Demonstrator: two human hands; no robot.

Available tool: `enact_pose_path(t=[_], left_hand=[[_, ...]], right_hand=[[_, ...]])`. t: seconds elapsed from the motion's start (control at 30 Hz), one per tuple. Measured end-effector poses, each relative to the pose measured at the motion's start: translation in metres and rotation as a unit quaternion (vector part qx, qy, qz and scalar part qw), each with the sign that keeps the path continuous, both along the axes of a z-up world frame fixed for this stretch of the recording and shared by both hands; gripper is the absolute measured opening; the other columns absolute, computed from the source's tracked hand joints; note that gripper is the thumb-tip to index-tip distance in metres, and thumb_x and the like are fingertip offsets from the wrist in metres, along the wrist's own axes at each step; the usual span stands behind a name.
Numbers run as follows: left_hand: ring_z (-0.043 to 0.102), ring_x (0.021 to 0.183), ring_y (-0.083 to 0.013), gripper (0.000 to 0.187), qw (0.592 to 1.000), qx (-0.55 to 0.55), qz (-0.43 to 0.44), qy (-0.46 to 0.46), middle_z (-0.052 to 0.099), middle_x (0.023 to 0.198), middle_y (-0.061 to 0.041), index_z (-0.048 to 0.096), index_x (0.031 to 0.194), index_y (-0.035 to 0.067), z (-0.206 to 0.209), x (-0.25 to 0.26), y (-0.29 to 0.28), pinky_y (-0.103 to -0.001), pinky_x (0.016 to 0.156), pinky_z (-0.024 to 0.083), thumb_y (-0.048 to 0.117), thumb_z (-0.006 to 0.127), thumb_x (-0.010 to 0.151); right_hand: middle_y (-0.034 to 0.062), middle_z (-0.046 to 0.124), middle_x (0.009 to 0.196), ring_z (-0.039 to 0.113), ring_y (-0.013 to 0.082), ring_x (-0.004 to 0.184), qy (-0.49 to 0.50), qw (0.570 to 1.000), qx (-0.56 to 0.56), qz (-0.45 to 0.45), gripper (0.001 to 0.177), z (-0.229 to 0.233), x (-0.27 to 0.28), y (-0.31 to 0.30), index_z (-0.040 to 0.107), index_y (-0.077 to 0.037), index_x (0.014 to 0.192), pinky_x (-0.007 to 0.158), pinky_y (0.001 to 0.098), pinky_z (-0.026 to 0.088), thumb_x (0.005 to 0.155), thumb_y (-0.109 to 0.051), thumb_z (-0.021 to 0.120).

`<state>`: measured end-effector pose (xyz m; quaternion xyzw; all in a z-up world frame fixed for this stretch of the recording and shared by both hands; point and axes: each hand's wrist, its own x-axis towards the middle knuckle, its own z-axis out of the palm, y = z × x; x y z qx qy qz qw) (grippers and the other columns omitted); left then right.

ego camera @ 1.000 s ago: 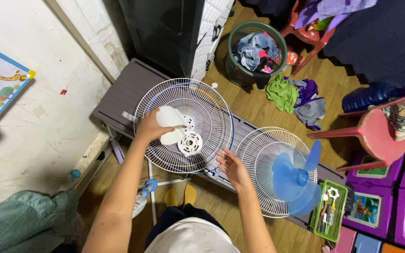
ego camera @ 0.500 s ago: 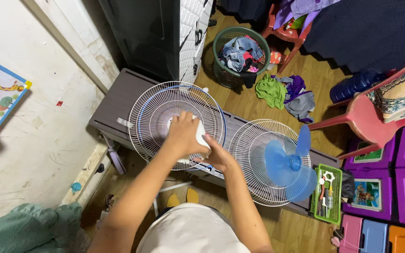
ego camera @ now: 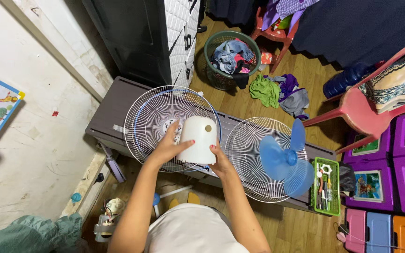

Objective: The person disassembles an electric fan by removing the front grille, fan blades, and rear grille using a screwdriver. They then remove the motor housing and place the components on a nearby surface.

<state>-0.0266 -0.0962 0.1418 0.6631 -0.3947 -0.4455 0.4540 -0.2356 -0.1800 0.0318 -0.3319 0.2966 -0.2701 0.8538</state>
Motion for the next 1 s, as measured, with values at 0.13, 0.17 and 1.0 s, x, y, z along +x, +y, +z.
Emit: enact_pose_path(t=[0.13,0.17,1.0], left_hand=[[0.038,0.150,-0.0326,0.112,0.983,-0.107,-0.076,0.126,0.039,0.161,-0.019,0.023,0.162,0.008,-0.014,-0.010,0.020,-0.045,0.120,0.032,0.037,0.086,0.073],[0.038,0.149,-0.0322,0.115,0.982,-0.115,-0.075,0.130,0.038,0.161,-0.018,0.022,0.162,0.009,-0.014,-0.011,0.022,-0.045,0.120,0.033,0.036,0.086,0.072],[0.030,0.150,-0.0351,0.116,0.972,-0.206,-0.097,-0.049,0.028,0.162,-0.017,0.016,0.158,0.013,0.032,-0.039,0.058,-0.046,0.120,0.028,0.025,0.087,0.067]], right_hand=[[0.0122,0.037,0.159,0.035,0.0313,0.147,0.036,0.994,-0.107,0.011,0.118,0.027,-0.010,0.008,0.022,-0.023,0.161,0.119,0.0472,0.030,0.063,-0.044,0.083],[0.0121,0.035,0.161,0.033,0.0305,0.149,0.036,0.990,-0.133,0.015,0.121,0.033,-0.012,0.010,0.020,-0.021,0.162,0.121,0.0454,0.026,0.062,-0.043,0.085],[0.0189,0.047,0.154,0.043,0.0288,0.146,0.180,0.864,-0.447,0.148,0.129,0.121,-0.041,0.009,0.023,-0.003,0.159,0.121,0.0436,0.031,0.056,-0.023,0.097]])
